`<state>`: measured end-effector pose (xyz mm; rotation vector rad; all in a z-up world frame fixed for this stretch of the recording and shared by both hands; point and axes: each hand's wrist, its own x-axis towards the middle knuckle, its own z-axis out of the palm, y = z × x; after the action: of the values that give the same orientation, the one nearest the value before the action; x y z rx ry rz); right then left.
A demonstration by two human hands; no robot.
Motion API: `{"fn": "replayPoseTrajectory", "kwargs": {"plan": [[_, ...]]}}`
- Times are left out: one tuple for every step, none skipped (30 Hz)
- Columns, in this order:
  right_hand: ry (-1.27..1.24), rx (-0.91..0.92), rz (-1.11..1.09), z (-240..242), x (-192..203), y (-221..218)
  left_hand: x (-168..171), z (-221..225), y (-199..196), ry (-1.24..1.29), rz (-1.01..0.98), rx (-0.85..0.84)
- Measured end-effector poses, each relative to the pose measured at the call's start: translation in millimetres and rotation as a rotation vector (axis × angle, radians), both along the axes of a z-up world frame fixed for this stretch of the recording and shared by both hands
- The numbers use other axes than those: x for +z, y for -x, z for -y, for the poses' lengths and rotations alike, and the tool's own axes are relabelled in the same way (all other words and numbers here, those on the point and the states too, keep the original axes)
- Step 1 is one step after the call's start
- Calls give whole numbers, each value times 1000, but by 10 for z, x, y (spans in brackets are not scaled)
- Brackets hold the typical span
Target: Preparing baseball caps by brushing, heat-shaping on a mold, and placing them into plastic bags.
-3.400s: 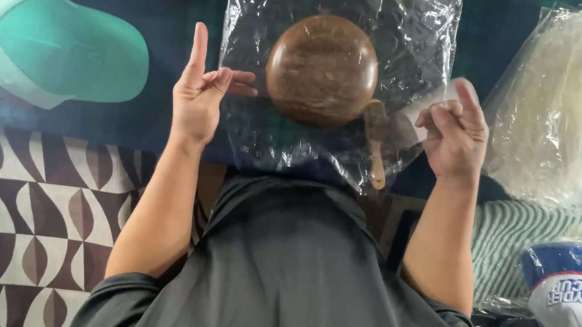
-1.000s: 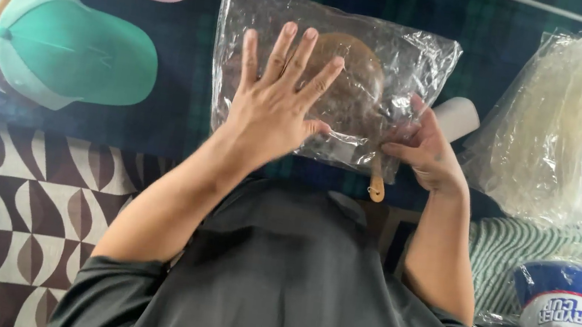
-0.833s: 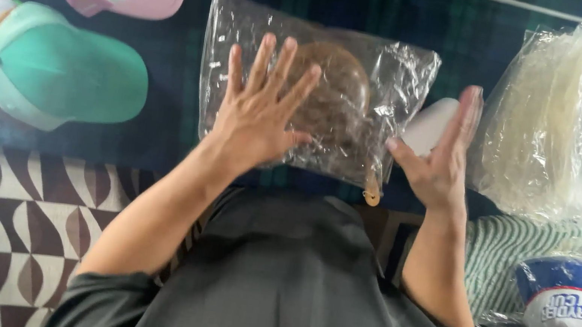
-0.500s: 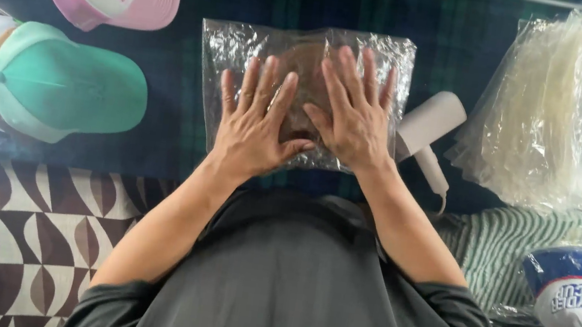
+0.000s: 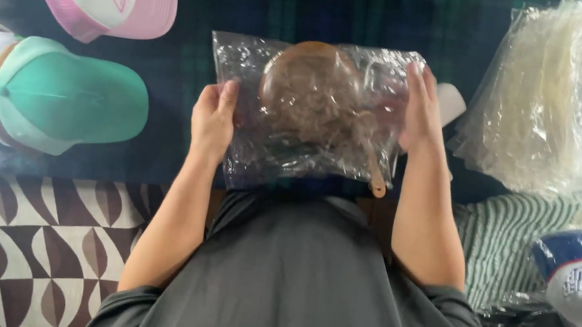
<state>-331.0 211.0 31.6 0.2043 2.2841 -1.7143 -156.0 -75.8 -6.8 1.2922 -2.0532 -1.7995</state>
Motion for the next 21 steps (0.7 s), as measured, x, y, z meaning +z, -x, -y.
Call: {"fn": "replayPoseTrajectory", "kwargs": {"plan": [[161,-27,60,1,-38,52,-171,67,5,119,-5,4],[323,-55,119,0,-79,103,-345,130,8,238,-11,7],[328,-58,114,-55,-301,234,-385,137,2,243,-15,4],[340,-7,-27,-104,-520,368,-423,148,-2,305,-69,30],[351,42,-162,-134,-754,456,-457,179,-52,366,-115,53],[356,36,-158,-24,-609,404,-285,186,-61,371,-112,47],[371,6,-157,-7,-441,337,-127,126,-47,385,-159,29],[386,-24,-157,7,-267,279,38,61,-29,399,-206,10],[392,-37,-173,-23,-57,96,134,50,-59,404,-224,-3],[329,-1,-134,-52,153,-88,233,38,-86,429,-205,-25],[265,22,-92,-88,354,-306,334,33,-114,454,-185,-57],[270,-3,-106,-46,266,-456,263,81,-192,459,-201,-82],[212,-59,-33,-44,180,-615,176,108,-230,486,-171,-77],[157,-115,43,-42,86,-764,82,131,-258,515,-142,-71],[151,-167,34,-40,-104,-847,-13,194,-255,504,-159,-120],[19,-155,-74,-36,-297,-927,-112,259,-247,663,-176,-100],[-111,-123,-170,0,-494,-1006,-191,341,-294,829,-189,-61],[-115,-157,-168,-78,-340,-1112,-145,342,-319,824,-202,-93],[-112,-153,-171,-100,-201,-1136,-84,396,-271,743,-313,-178],[-109,-149,-174,-129,-59,-1155,-19,445,-213,659,-421,-265],[-109,-188,-190,-307,89,-1139,301,404,-24,655,-451,-295]]}}
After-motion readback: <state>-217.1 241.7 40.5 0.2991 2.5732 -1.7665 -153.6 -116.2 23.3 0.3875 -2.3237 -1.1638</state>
